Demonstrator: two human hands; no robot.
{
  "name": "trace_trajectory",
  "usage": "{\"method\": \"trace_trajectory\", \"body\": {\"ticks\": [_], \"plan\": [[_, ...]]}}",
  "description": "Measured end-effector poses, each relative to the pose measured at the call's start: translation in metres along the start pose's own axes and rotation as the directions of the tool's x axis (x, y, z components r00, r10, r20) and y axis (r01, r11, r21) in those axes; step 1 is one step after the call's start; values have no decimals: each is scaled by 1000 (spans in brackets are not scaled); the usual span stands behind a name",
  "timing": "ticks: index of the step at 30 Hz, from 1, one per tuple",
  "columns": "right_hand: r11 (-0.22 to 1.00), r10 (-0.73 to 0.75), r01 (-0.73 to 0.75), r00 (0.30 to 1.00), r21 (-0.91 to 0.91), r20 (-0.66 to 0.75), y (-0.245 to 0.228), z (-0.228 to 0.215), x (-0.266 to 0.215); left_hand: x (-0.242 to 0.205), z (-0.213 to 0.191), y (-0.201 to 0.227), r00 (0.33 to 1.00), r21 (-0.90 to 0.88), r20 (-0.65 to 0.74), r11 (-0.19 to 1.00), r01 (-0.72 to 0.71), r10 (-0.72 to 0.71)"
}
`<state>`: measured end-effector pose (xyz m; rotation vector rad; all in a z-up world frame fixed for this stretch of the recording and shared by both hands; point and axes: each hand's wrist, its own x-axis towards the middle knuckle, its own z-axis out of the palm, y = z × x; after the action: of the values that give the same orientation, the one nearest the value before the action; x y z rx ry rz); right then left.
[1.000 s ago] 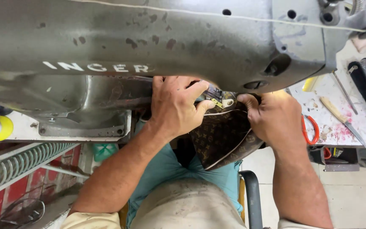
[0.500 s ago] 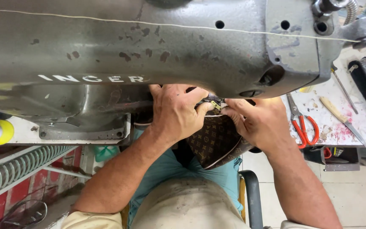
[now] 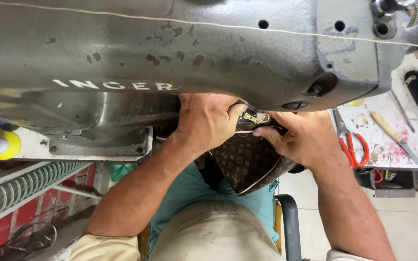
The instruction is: Repairing a leather bag using an industrial sewing machine and trimming threads with scissors
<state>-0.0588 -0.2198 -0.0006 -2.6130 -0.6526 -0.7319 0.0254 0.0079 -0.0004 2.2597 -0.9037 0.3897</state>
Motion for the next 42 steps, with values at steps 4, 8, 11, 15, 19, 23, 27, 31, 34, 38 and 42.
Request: {"method": "trace_trajectory", "body": {"ticks": [4,8,11,15,19,23,27,31,34,38,42], "plan": [[999,23,-24,1000,-46,-17,-2,-3,6,-5,8,-6,997,17,-39,998,-68,68],[998,44,-44,999,-36,3,-3,-5,7,-5,0,-5,991,-2,-28,991,-133,133],[998,29,-29,1000,-50,-2,-1,-2,4,-6,5,-10,989,-118,-8,982,-148,148],[998,-10,9,1000,-65,-15,-7,-6,9,3,-9,-3,981,-187,47,966,-178,190],[995,-31,28,999,-96,-26,-5,-4,6,7,-6,-3,960,-100,-40,955,-280,277],[995,-26,22,999,-101,-36,1,0,-1,9,-10,2,946,-25,-56,946,-322,321],[996,-31,28,999,-85,-33,-1,-3,4,16,-14,6,901,29,-108,907,-419,420],[996,-22,18,999,-87,-41,2,0,2,18,-9,4,897,12,-158,909,-416,412],[993,-39,33,998,-115,-49,4,0,0,14,-4,2,899,27,-190,918,-396,393],[953,-154,142,988,-268,-24,-9,-7,11,10,-7,2,912,-40,-199,927,-373,359],[910,-304,270,951,-314,-64,4,-6,1,9,-11,12,921,-112,-224,930,-350,319]]}}
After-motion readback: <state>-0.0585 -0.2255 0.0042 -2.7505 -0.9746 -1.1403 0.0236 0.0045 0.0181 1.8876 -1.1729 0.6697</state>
